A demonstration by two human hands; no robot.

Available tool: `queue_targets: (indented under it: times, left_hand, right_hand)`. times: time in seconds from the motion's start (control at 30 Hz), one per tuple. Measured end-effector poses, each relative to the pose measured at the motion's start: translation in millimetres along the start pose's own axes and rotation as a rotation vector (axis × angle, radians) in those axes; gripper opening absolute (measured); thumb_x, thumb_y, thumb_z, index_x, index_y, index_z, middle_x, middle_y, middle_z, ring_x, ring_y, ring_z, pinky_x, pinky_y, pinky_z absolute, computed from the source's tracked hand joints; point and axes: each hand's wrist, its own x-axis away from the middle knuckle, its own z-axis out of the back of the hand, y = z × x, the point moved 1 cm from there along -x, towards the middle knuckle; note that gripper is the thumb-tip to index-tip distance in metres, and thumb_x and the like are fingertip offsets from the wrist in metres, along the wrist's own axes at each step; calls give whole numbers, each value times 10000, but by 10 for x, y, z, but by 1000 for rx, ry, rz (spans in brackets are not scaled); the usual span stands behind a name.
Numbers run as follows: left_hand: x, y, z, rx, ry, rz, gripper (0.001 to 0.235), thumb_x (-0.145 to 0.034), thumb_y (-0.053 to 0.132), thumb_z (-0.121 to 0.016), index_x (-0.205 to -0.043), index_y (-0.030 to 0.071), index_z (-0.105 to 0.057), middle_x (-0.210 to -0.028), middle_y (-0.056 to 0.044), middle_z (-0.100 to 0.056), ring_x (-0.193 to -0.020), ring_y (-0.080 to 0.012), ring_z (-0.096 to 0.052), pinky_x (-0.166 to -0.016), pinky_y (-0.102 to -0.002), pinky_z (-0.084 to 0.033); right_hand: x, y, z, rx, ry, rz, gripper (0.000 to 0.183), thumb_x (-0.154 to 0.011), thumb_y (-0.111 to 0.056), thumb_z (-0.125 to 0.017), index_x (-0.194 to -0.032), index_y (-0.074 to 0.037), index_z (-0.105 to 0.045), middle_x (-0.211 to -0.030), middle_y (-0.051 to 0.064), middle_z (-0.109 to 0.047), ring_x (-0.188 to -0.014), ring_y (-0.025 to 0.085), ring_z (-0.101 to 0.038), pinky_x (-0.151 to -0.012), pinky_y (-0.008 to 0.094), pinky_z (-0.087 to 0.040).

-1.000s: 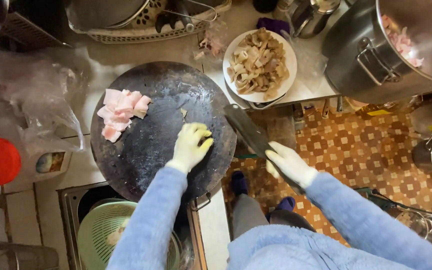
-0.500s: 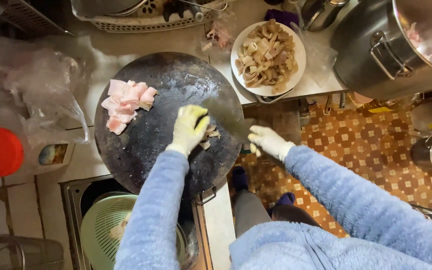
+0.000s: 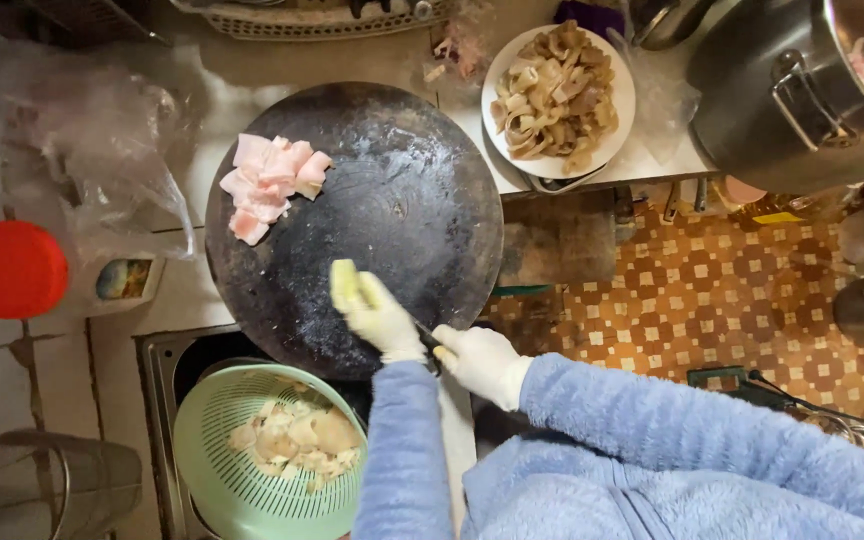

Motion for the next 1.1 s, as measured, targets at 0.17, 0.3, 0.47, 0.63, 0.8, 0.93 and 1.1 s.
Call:
queue_targets:
  times: [0.17,0.3,0.47,0.63,0.8,0.93,1.1]
  left_hand:
    - [-639,115,358,764,141,733,252,-1069,265,-628,-1257,109,-690,-1188,-45,-717,-1096,-150,-699,-977,-255,-574]
    - [-1090,-713,506,1378,212,1056,303,-888,121,-840,-1174,57,-763,-1091,-132,-785,-1036,-237,-750,-875,-332,-658]
    - [-1046,163,658,1420,170,1138,209,-943,124,-766,-1140,52,-772,-1071,-151,-780,-1010,-258,-736,-867,-368,-634]
    - [-962,231,740,1438,81,1081,170,-975,145,-703,-1103,43,-747,-1052,-131,-737,-1002,-225,-692,-878,-357,-596]
    - [-920,402,759,1323,216,1177,221,-1044,233,-650,-1140,67,-760,-1055,-116,-759,-956,-244,-735,-838,-370,-609]
    - [-917,516,659,1302,210,1168,240,-1032,238,-659,-1173,71,-758,-1071,-116,-767,-965,-255,-740,-830,-376,-611]
    - [-808,638,517,1225,231,1202,328,-997,253,-684,-1270,85,-752,-1120,-116,-792,-991,-287,-755,-807,-392,-617]
  right_hand:
    - [311,-580,364,4,5,92,327,-1002,-341,-557,-1281,-192,-641,-956,183,-789,-918,428,-762,-823,555,-610]
    - [52,-448,551,-334,84,-89,417,-1003,-424,-588,-1339,-197,-686,-1189,63,-794,-1141,302,-741,-997,453,-574]
    - [-707,-14,682,-288,183,-32,364,-978,-394,-620,-1197,-144,-770,-1199,118,-762,-1159,338,-691,-1026,432,-521]
    - [-1026,1148,1320,-504,480,-217,210,-915,-284,-685,-1000,-195,-855,-1055,-3,-828,-989,143,-758,-944,269,-564]
    - [-763,1816,2162,-1494,817,-532,319,-800,-210,-581,-1078,-76,-664,-1014,61,-734,-1167,256,-735,-1098,392,-568]
    - [-953,2039,2283,-1498,695,-505,416,-939,-273,-626,-1331,-138,-585,-1283,80,-711,-1169,254,-684,-1040,397,-592]
    - [-1048,2075,2320,-1538,653,-480,372,-861,-141,-705,-1215,-85,-604,-1178,132,-771,-1052,269,-758,-979,393,-632]
